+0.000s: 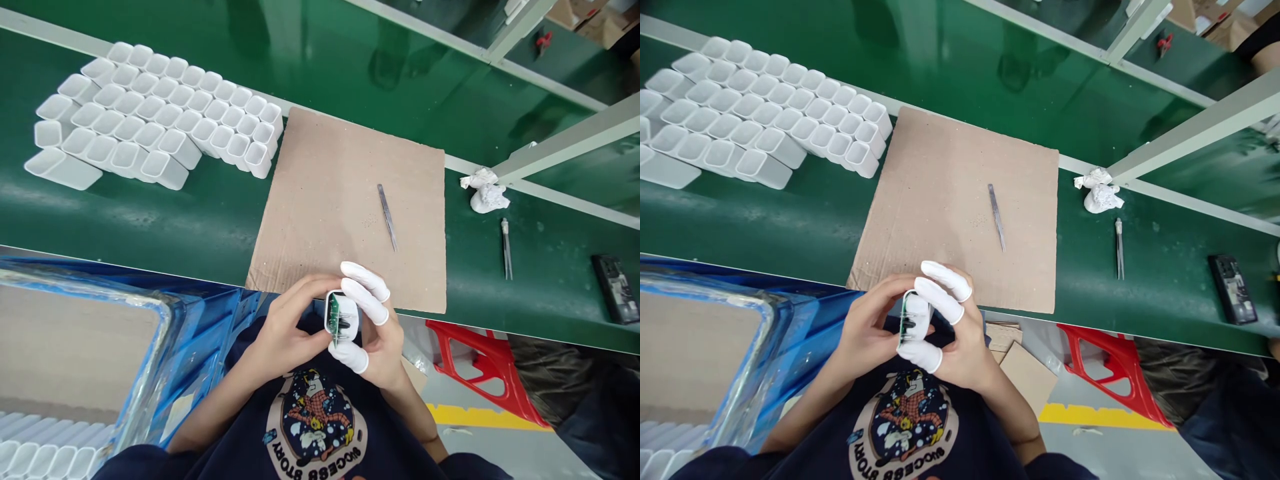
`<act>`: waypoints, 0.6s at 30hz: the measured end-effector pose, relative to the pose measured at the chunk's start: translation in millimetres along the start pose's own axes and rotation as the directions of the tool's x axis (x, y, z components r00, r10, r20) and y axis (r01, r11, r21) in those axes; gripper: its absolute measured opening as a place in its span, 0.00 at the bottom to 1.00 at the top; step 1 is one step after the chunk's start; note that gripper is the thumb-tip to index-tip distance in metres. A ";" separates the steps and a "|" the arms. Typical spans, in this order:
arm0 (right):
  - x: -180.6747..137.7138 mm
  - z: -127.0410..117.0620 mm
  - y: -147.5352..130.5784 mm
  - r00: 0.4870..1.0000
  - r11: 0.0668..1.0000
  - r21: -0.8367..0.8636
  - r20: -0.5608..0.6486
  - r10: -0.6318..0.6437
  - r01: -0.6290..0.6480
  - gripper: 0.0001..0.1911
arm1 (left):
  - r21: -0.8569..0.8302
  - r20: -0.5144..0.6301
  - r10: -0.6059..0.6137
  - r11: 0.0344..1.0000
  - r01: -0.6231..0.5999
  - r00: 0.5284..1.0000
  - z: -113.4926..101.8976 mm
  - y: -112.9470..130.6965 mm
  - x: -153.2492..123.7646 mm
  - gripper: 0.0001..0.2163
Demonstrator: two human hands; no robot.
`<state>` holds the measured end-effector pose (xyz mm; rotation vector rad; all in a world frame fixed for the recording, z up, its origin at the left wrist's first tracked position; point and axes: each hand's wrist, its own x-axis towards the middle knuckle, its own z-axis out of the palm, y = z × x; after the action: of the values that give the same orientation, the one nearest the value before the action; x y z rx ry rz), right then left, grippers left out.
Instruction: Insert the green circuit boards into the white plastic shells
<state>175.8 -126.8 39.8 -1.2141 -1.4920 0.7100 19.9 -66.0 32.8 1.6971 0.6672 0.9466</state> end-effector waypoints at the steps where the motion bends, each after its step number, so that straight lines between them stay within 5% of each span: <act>1: -0.8 -0.3 -2.6 1.000 1.000 -0.021 0.000 0.006 -0.006 0.32 | -0.007 -0.005 0.006 1.000 -0.006 1.000 0.6 0.0 -0.5 0.26; 6: -5.1 -3.7 -14.2 0.994 0.985 -0.134 -0.010 0.111 -0.111 0.33 | 0.056 -0.041 0.050 0.997 -0.048 0.998 3.5 2.5 -0.7 0.23; 11: -9.2 -13.3 -18.8 0.952 0.947 0.105 0.048 0.301 -0.304 0.44 | 0.131 -0.018 0.136 0.983 -0.132 0.991 3.8 3.3 5.6 0.21; 18: -9.8 -10.9 -26.6 0.869 0.822 0.293 0.081 0.488 -0.489 0.36 | 0.376 -0.039 0.307 0.886 -0.271 0.951 9.0 -1.7 6.1 0.20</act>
<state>177.1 -146.0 63.3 -1.3611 -1.0158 1.2393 30.8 -65.1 31.4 2.1381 0.6991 1.1743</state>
